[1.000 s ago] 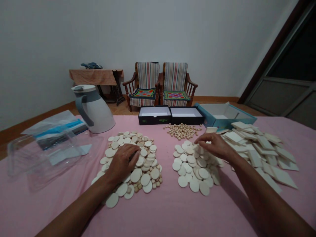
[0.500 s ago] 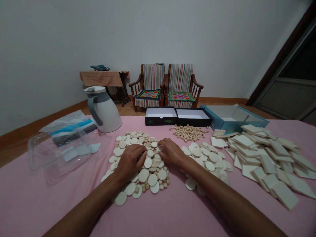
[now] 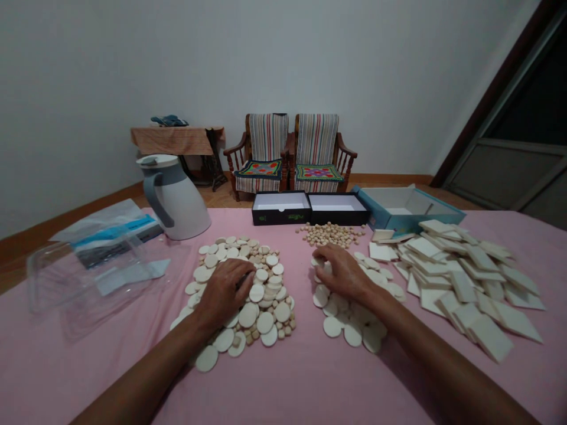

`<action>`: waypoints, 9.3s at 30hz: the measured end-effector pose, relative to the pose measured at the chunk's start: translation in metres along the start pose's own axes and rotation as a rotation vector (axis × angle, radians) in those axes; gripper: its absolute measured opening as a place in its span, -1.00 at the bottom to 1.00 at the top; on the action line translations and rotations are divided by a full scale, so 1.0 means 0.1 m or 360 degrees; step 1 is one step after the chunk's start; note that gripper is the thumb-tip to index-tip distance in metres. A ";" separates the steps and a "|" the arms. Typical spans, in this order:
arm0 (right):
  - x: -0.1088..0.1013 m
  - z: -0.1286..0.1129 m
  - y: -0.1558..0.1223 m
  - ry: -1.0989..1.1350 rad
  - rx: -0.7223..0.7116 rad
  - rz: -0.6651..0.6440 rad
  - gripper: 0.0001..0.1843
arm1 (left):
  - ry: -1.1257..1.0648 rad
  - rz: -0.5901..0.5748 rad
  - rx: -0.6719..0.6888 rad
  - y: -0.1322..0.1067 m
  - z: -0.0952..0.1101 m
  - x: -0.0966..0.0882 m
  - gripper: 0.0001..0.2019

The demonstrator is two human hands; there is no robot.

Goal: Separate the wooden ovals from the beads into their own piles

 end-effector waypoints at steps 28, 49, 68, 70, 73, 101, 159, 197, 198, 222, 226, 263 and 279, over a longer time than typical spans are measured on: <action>0.74 -0.62 0.61 -0.0042 -0.0273 -0.0315 -0.71 | -0.0036 0.0017 -0.0015 -0.02 0.03 -0.02 -0.85; -0.74 0.60 -0.38 -0.0011 0.0234 -0.0111 -0.71 | -0.0009 0.0020 -0.0022 0.00 0.01 0.00 -0.83; 0.67 -0.47 0.36 0.0143 -0.0317 -0.0409 -0.80 | -0.0019 0.0033 0.0004 -0.03 0.00 0.01 -0.86; 0.74 -0.48 0.39 0.0162 -0.0290 -0.0410 -0.82 | -0.0011 0.0026 0.0001 -0.03 0.00 0.01 -0.86; 0.77 -0.44 0.39 0.0174 -0.0202 -0.0379 -0.81 | -0.0003 0.0023 0.0005 -0.03 0.01 0.01 -0.86; -0.21 0.06 -0.11 -0.0121 0.0001 -0.0152 -0.72 | 0.0002 0.0015 0.0013 -0.03 -0.01 0.04 -0.83; 0.49 -0.68 -0.10 0.0095 -0.0036 -0.0484 -0.80 | 0.0023 0.0031 0.0026 -0.02 0.04 -0.01 -0.84; 0.37 -0.62 -0.18 0.0241 -0.0319 -0.0510 -0.73 | 0.0019 0.0031 0.0039 -0.04 0.02 0.02 -0.83; 0.41 -0.63 -0.16 0.0248 -0.0320 -0.0535 -0.74 | 0.0015 0.0028 0.0037 -0.03 0.02 0.02 -0.83; 0.52 -0.57 -0.08 0.0314 -0.0289 -0.0701 -0.77 | 0.0008 0.0044 0.0046 -0.01 0.03 0.01 -0.83; 0.47 -0.51 -0.04 0.0242 -0.0235 -0.0653 -0.83 | 0.0037 0.0044 0.0071 -0.01 0.06 0.00 -0.84; 0.23 0.19 0.96 -0.0459 0.0215 -0.0176 -0.72 | -0.0043 0.0033 0.0120 -0.01 0.10 0.00 -0.83; 0.82 -0.32 0.82 -0.0232 -0.0117 -0.0515 -0.77 | -0.0050 0.0007 0.0121 0.00 0.11 0.00 -0.83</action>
Point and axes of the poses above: each hand's wrist, its own y-axis towards the middle knuckle, its own x-axis out of the palm, z = x × y, the point moved 5 cm from there along y, towards the middle knuckle, and after that the axes turned 1 degree about x, right-handed, at the moved point
